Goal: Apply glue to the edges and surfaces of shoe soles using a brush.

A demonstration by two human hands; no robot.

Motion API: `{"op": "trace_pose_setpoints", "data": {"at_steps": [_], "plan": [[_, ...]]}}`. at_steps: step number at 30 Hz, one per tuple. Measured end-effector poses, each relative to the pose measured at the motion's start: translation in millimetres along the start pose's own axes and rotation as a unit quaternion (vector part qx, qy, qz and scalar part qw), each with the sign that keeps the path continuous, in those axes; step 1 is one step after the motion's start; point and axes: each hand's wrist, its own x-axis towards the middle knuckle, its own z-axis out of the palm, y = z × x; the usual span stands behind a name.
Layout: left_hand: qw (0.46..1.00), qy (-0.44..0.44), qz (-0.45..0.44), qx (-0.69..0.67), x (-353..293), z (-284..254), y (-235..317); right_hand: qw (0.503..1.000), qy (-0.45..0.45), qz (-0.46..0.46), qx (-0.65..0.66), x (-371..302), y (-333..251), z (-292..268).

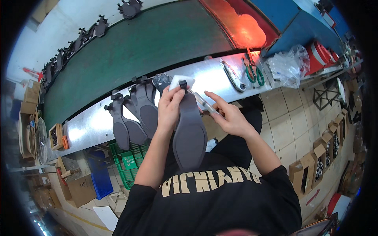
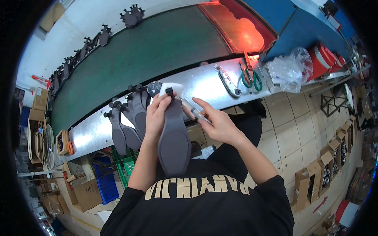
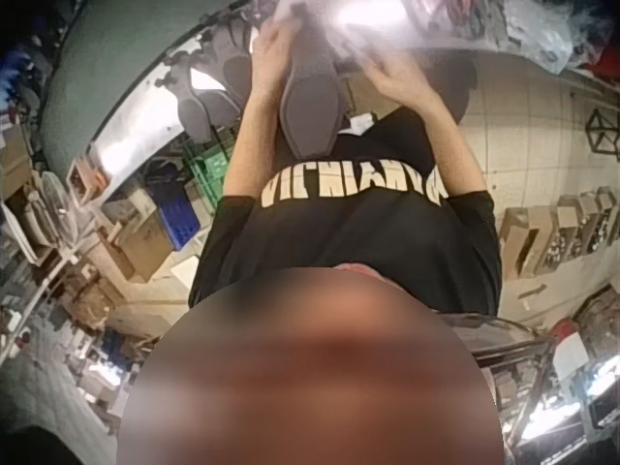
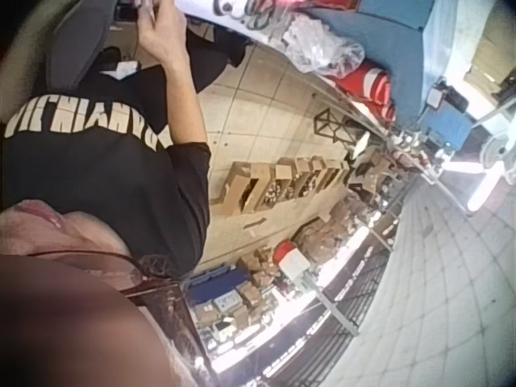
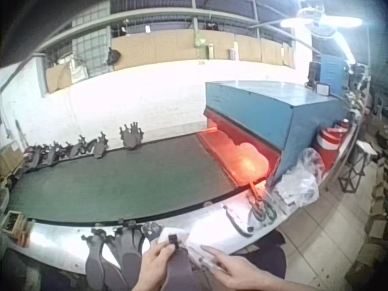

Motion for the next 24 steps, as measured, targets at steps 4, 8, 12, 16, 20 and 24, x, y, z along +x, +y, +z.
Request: {"op": "trace_pose_setpoints", "data": {"at_steps": [4, 8, 12, 16, 20, 24], "plan": [[0.995, -0.018, 0.068, 0.075, 38.8, -10.4, -0.1, 0.999, 0.046, -0.020, 0.008, 47.4, 22.6, 16.7], [0.997, -0.031, 0.068, 0.034, 48.3, -12.5, -6.4, 0.990, -0.070, 0.096, 0.079, 83.4, 30.5, -3.3], [0.993, -0.073, 0.075, 0.057, 48.9, -22.5, -9.0, 0.955, -0.168, 0.128, 0.206, 99.6, 49.5, -3.0], [0.988, -0.108, 0.096, 0.046, 43.5, -20.1, -8.5, 0.927, -0.157, 0.096, 0.328, 100.2, 56.7, 10.3], [0.988, -0.141, 0.053, 0.034, 33.4, -13.2, -7.6, 0.889, -0.119, 0.092, 0.432, 93.2, 45.6, 5.9], [0.986, -0.164, -0.017, -0.012, 30.8, -6.6, -8.4, 0.847, -0.079, 0.114, 0.514, 88.8, 59.5, 8.0]]}}
